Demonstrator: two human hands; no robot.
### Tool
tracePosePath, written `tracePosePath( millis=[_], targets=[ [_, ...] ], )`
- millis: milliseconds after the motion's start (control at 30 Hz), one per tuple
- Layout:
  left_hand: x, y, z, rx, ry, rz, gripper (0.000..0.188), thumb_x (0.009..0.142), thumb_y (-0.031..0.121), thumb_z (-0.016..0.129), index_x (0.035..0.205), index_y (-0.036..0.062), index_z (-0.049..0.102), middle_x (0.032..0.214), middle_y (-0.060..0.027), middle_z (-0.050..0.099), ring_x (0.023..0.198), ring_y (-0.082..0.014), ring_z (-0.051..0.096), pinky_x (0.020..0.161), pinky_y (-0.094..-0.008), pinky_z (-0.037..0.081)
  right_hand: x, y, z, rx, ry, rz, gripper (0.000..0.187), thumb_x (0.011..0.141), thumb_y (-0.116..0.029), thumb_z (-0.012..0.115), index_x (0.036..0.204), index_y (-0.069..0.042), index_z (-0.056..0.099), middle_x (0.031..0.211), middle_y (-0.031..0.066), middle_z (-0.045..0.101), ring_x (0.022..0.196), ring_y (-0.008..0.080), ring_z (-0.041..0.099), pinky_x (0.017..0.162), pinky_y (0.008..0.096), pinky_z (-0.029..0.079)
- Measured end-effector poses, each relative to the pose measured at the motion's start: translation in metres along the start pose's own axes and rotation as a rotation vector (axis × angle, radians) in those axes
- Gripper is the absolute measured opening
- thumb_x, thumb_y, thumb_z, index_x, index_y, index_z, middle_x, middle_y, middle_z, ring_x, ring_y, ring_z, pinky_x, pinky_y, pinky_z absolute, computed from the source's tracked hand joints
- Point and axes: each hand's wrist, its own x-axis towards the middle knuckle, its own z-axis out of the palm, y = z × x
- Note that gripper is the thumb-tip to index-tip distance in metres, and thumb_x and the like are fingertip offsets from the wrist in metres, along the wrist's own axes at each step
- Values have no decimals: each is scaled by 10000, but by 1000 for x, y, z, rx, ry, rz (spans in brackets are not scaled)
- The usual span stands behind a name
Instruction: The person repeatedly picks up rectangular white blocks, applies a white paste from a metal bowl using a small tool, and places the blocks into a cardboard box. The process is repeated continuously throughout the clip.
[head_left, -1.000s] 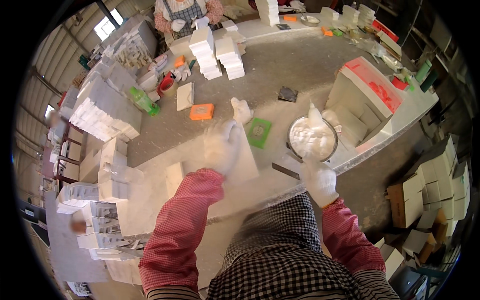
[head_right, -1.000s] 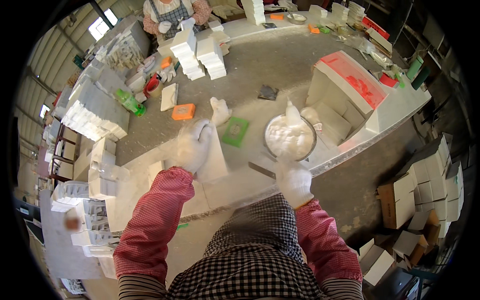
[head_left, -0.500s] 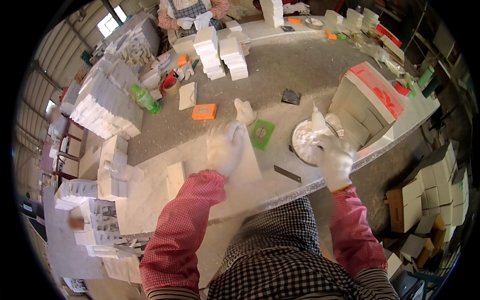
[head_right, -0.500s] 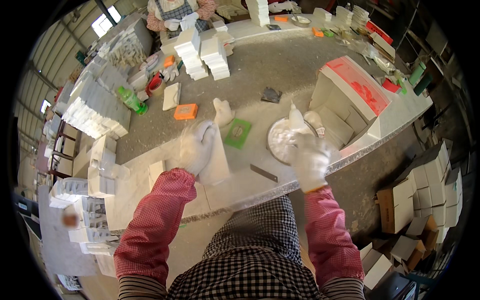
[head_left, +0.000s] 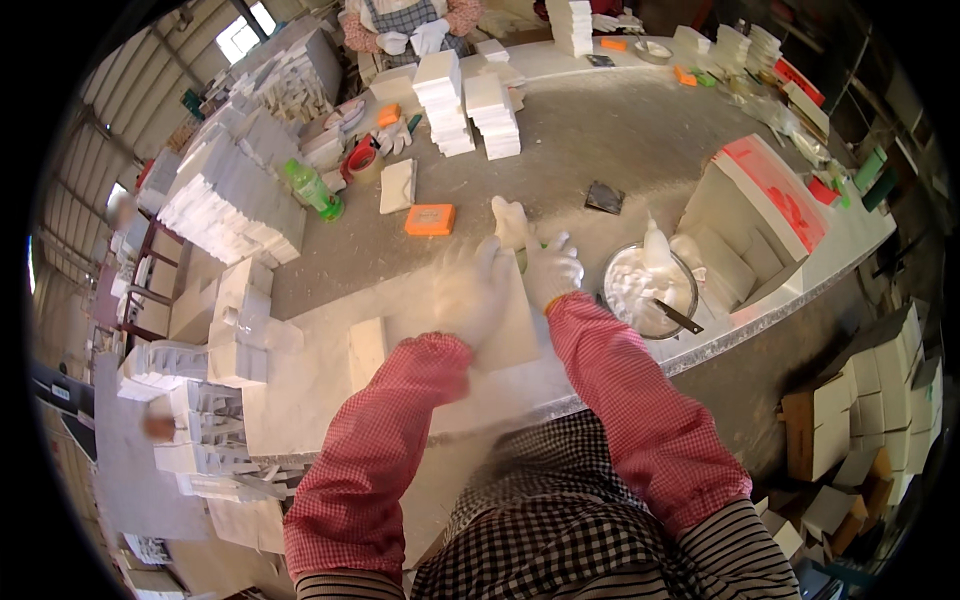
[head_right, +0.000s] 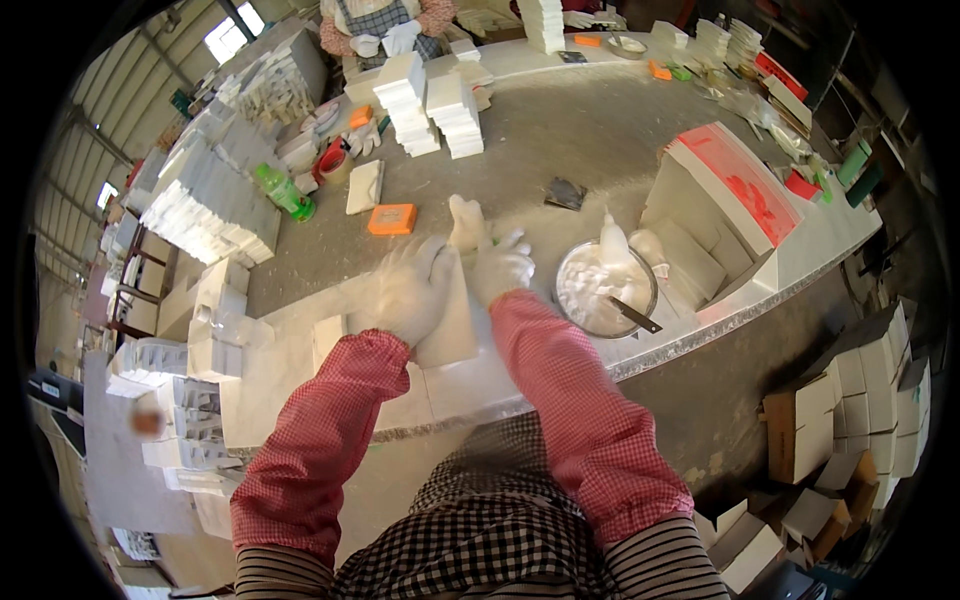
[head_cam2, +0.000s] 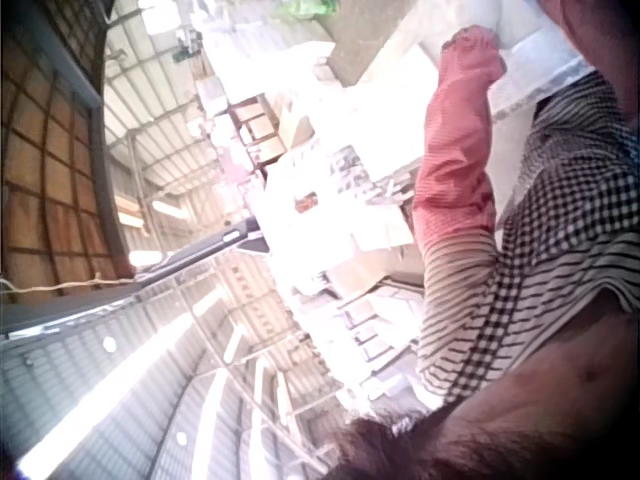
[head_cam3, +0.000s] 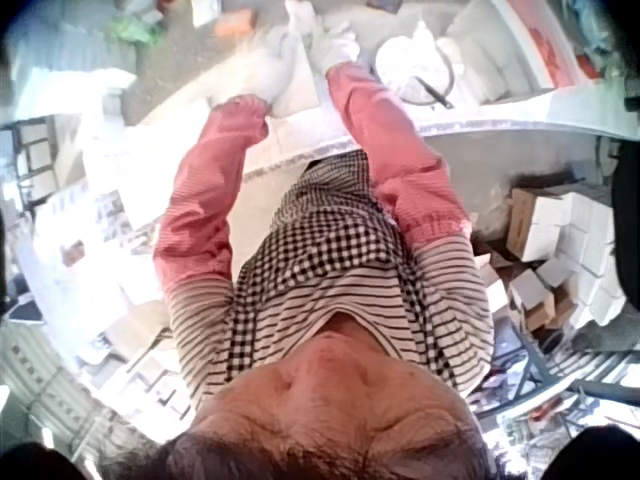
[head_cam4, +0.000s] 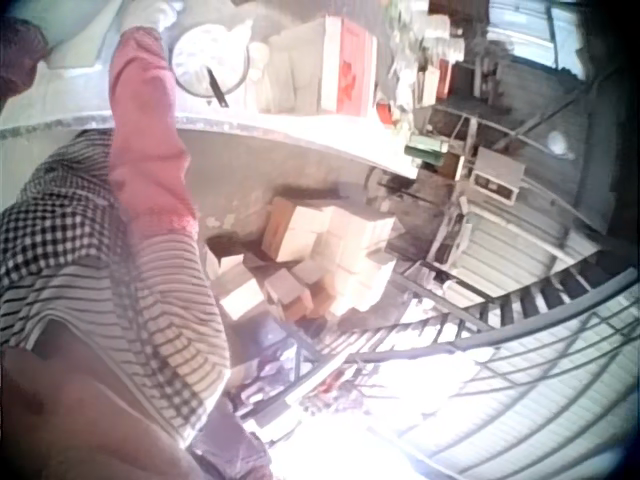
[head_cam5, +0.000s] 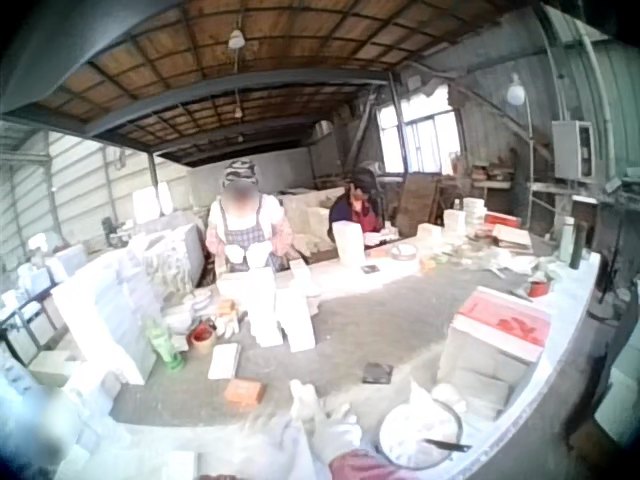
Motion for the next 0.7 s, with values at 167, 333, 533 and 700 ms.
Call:
tracePosePath(
  millis=[167, 333, 533, 700],
  targets=[
    [2, 2, 0, 65, 7, 18, 336, 1027, 298, 543, 1208, 40, 657, 1200, -186, 672, 1180, -406, 579, 1026, -506, 446, -17, 31, -2, 100, 113, -152, 606, 916, -286, 692, 1492, -221, 517, 1547, 289, 394, 1370, 463, 480, 1078, 474, 495],
    [-1, -3, 5, 117, 17, -30, 363, 1029, 319, 536, 1234, 43, 653, 1219, -178, 673, 1205, -390, 579, 1034, -496, 455, -81, 57, -53, 1214, -257, -134, 675, 931, -213, 643, 1568, -101, 450, 1632, 199, 391, 1461, 300, 427, 1136, 400, 414],
    [1, 4, 0, 171, -48, -73, 381, 1031, 336, 528, 1263, 54, 637, 1216, -171, 676, 1198, -384, 584, 1015, -492, 473, -148, 51, -37, 1535, -134, -83, 613, 1002, -171, 558, 1576, -16, 410, 1570, 133, 450, 1446, 216, 406, 1214, 337, 291],
    [2, 3, 5, 204, -55, -89, 356, 1040, 352, 519, 1229, 78, 646, 1194, -163, 682, 1180, -372, 593, 988, -492, 480, -106, 16, -38, 1551, -74, -15, 504, 1047, -208, 544, 1524, -66, 466, 1469, 122, 543, 1376, 211, 484, 1126, 307, 386]
  ],
)
